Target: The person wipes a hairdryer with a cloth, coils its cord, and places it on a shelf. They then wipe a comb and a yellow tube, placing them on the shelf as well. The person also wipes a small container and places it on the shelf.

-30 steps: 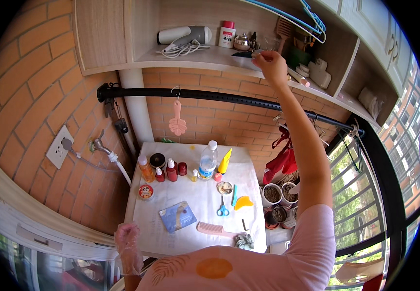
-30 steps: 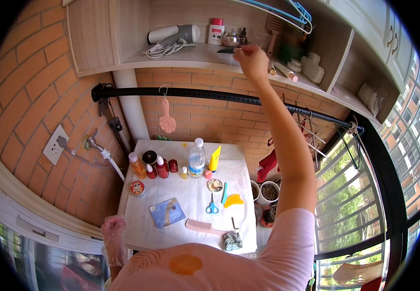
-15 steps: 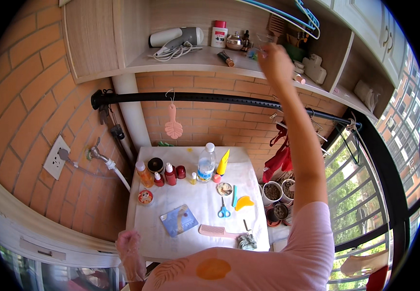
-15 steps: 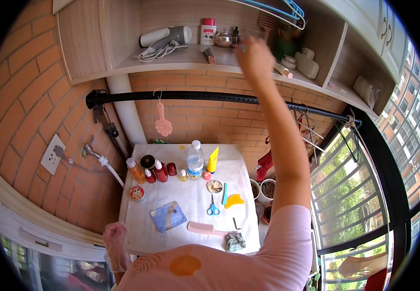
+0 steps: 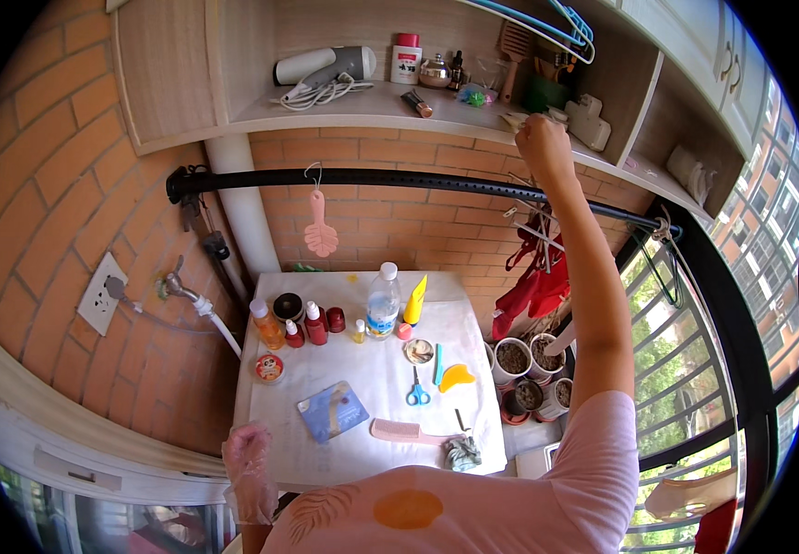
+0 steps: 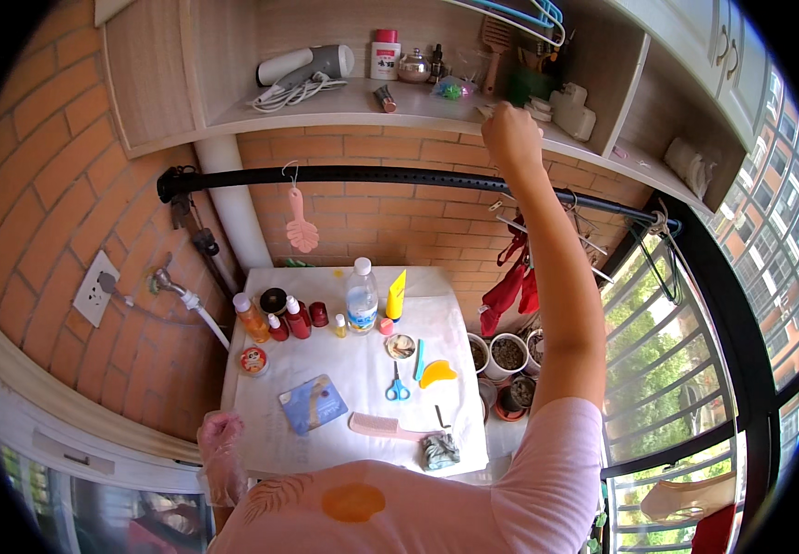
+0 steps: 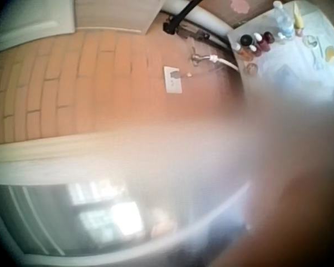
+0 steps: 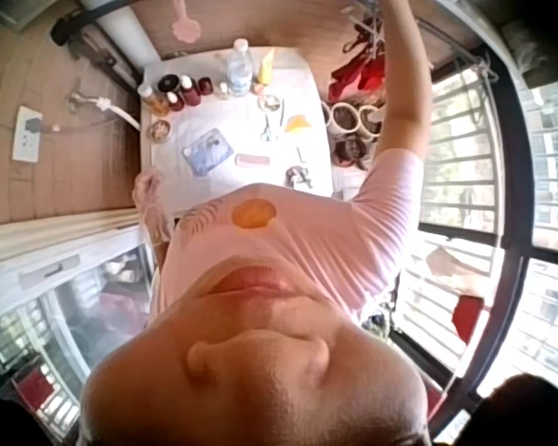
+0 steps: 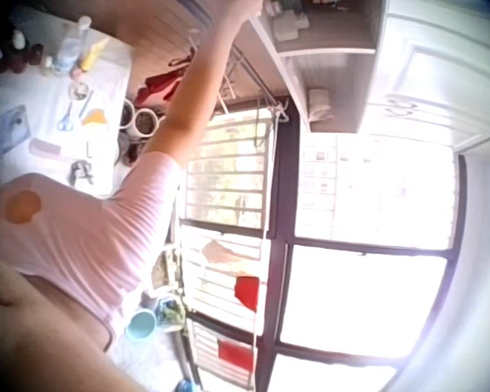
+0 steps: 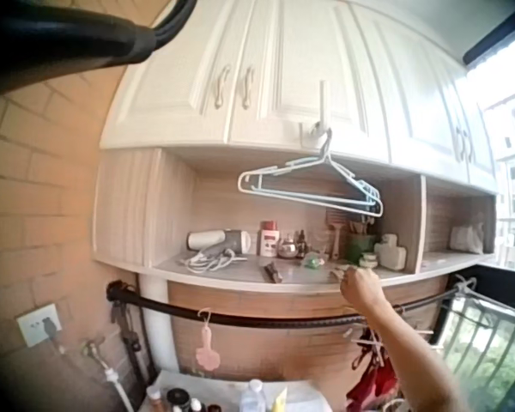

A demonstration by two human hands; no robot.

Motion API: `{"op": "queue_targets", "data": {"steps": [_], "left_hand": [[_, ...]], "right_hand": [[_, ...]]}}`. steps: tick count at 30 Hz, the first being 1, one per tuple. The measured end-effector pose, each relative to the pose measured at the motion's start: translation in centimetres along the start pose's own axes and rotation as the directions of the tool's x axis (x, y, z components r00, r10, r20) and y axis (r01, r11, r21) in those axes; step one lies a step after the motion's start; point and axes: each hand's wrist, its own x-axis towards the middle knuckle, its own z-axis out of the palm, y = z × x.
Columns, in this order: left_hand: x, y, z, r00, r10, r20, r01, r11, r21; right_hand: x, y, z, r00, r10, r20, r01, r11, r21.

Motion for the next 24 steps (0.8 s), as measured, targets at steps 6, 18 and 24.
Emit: {"op": "queue_targets", "data": {"steps": [6,18,24], "left_hand": [[-0.6,-2.3,-1.8,0.999,0.021,-0.033,-0.021,1.000,0.020],[-1.2,-1.2,-1.4,0.997,-0.051,-0.066,0.059,0.990,0.125],[-1.4,-2.0,-1.8,0.994,-0.057,-0.097,0.058,0.998,0.006]], "right_hand": [[-1.1,-5.1,-1.5,0.946,-0.022,-0.324,0.154,0.909,0.388],[0.9,-9.0,0.9,0.999,-0.031,0.009,0.030,0.995,0.097],[2.5,3.0,-2.7,0.969,0.235,0.077,-0.213,0.952,-0.219]]}}
